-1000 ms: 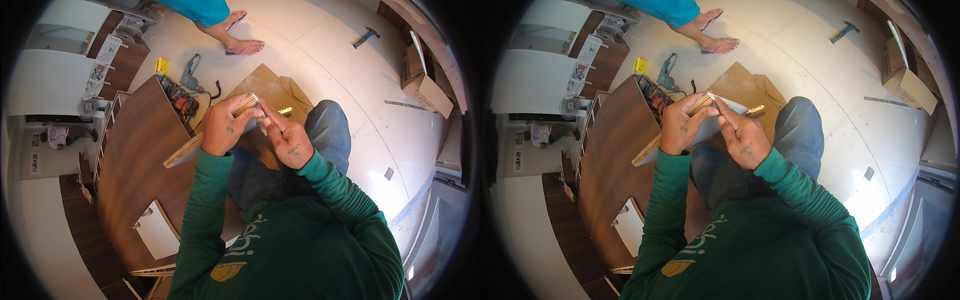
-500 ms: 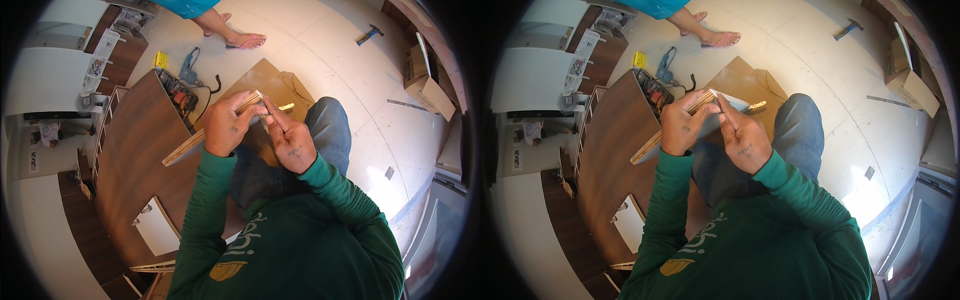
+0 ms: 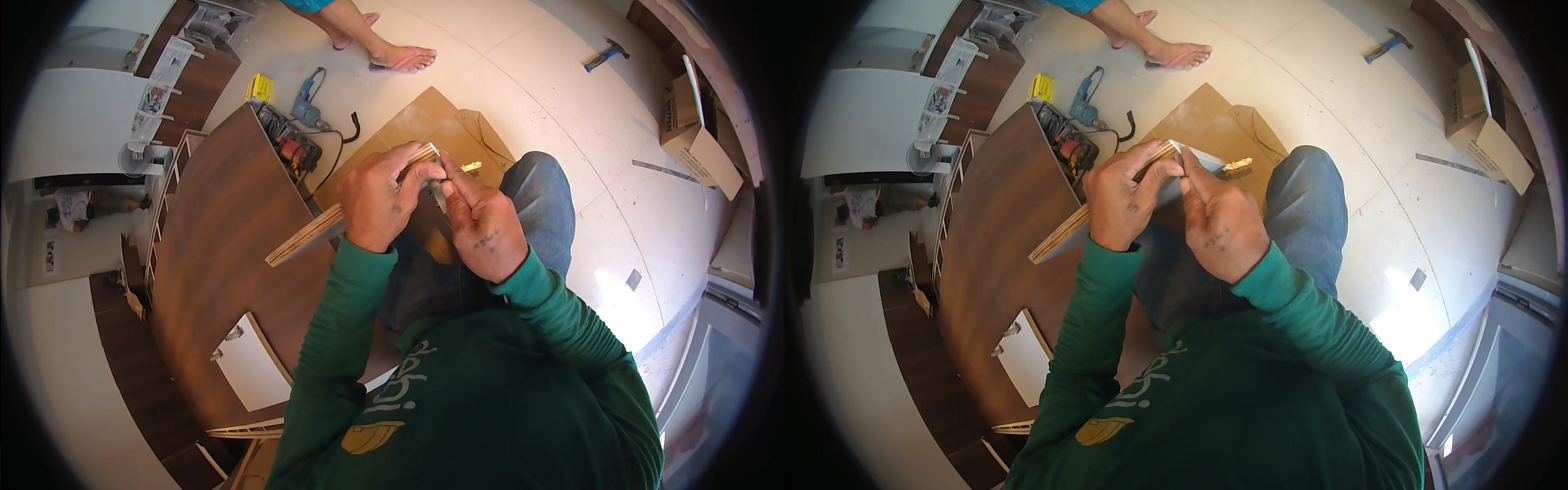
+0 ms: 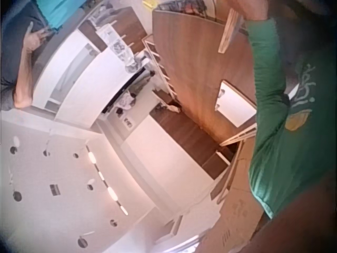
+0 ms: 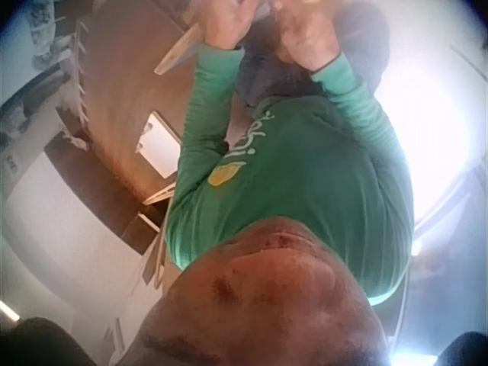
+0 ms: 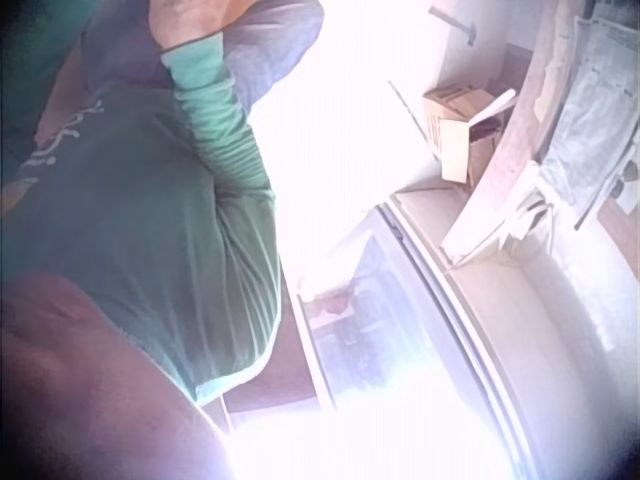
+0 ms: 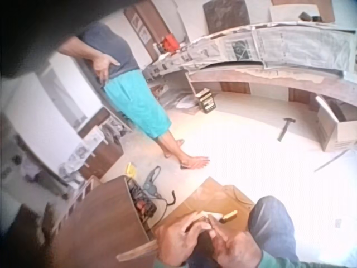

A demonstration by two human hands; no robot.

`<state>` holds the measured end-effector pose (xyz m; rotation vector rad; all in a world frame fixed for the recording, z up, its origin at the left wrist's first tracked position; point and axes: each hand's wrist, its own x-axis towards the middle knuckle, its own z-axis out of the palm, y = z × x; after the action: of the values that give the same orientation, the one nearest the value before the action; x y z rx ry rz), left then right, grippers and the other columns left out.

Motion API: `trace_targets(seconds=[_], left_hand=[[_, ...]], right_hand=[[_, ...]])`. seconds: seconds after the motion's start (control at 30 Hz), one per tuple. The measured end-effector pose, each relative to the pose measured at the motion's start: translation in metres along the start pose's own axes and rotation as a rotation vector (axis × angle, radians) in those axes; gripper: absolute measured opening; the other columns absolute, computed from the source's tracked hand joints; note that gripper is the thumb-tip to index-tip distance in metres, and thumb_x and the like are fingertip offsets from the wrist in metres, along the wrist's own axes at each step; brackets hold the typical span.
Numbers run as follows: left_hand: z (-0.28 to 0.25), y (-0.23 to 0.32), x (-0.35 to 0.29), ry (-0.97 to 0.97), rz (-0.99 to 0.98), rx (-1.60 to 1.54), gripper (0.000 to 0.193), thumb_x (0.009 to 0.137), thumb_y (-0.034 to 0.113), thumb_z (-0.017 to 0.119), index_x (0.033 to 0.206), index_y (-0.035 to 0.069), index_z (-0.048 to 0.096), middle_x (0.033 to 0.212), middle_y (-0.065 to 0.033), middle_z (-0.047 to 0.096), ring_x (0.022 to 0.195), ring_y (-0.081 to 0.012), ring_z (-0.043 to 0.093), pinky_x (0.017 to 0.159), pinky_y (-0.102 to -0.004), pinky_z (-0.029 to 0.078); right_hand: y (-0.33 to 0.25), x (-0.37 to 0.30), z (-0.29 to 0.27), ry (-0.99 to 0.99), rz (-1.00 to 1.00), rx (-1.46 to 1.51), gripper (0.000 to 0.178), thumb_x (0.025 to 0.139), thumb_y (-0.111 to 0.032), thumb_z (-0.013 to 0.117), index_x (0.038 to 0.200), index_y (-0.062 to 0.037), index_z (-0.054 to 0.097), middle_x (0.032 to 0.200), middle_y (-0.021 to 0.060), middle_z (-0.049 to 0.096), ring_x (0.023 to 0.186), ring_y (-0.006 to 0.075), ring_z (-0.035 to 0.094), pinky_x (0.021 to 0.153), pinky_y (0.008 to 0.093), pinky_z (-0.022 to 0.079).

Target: The person sits on the floor and uses a utility knife to trim the edges of a white particle board panel. They repeatedly score the edge and snap off thin strips of material to clean up the cut.

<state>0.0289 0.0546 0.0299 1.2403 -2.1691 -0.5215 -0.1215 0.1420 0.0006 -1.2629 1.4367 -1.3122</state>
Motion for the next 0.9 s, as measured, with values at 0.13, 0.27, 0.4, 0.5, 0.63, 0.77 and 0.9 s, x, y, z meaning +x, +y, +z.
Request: trace_targets(seconds=[0.13,0.27,0.4,0.5,0.63,0.77,0.9], left_hand=[[0.0,0.001,-0.001,-0.002,0.012,0.017,0.034,0.092,0.021,0.087,0.117,-0.003,0.081,0.098,-0.0185,0.083,0.086,-0.0236,0.082,0.077,-0.0324,0.061],[0.002,-0.003,-0.004,0.003,0.008,-0.017,0.033,0.093,0.018,0.087,0.117,-0.003,0.081,0.099,-0.0184,0.083,0.086,-0.0221,0.082,0.077,-0.0319,0.061],[0.006,-0.009,-0.008,0.052,0.077,-0.04,0.03,0.092,0.028,0.084,0.113,0.006,0.082,0.091,-0.016,0.078,0.078,-0.034,0.074,0.068,-0.0408,0.056],[0.008,-0.005,-0.007,0.058,0.054,-0.079,0.03,0.093,0.027,0.084,0.113,0.005,0.082,0.092,-0.0165,0.078,0.077,-0.034,0.075,0.067,-0.0404,0.056],[0.005,0.0,-0.007,0.035,0.024,-0.041,0.031,0.093,0.017,0.085,0.116,-0.002,0.081,0.093,-0.0149,0.082,0.08,-0.0229,0.078,0.073,-0.0336,0.06],[0.006,-0.003,-0.01,0.025,0.026,-0.027,0.031,0.093,0.011,0.084,0.118,-0.005,0.08,0.093,-0.0136,0.084,0.08,-0.0168,0.08,0.076,-0.0302,0.061],[0.006,-0.003,-0.011,0.042,0.043,-0.035,0.029,0.091,0.013,0.086,0.115,-0.003,0.082,0.094,-0.0137,0.084,0.08,-0.0171,0.08,0.076,-0.0304,0.061]], right_hand=[[0.011,-0.004,0.012,0.112,-0.115,-0.04,0.044,0.107,-0.006,0.062,0.151,0.0011,0.06,0.11,0.0322,0.073,0.098,0.0497,0.073,0.083,0.0479,0.06],[0.014,-0.008,0.017,0.134,-0.13,-0.102,0.045,0.106,-0.006,0.062,0.15,0.0017,0.06,0.111,0.033,0.073,0.1,0.0504,0.073,0.084,0.0482,0.06],[0.004,-0.007,0.003,0.03,-0.074,-0.167,0.045,0.107,-0.007,0.062,0.15,0.0037,0.059,0.111,0.0343,0.073,0.1,0.0504,0.073,0.085,0.0477,0.06],[0.007,-0.008,0.008,0.065,-0.036,-0.003,0.044,0.107,-0.008,0.061,0.15,0.0051,0.059,0.11,0.0339,0.073,0.096,0.0491,0.074,0.084,0.0474,0.059],[0.007,-0.012,0.019,0.122,0.016,0.048,0.043,0.108,-0.009,0.06,0.149,0.0046,0.06,0.107,0.0338,0.073,0.094,0.0488,0.075,0.082,0.0481,0.059],[0.004,-0.015,0.018,0.118,-0.012,-0.097,0.044,0.108,-0.01,0.061,0.149,0.0045,0.06,0.102,0.0343,0.072,0.09,0.0503,0.074,0.08,0.0507,0.059],[0.012,-0.011,0.011,0.113,-0.157,-0.209,0.045,0.106,-0.008,0.061,0.15,0.0045,0.058,0.098,0.0337,0.072,0.088,0.0504,0.073,0.078,0.0526,0.058]])
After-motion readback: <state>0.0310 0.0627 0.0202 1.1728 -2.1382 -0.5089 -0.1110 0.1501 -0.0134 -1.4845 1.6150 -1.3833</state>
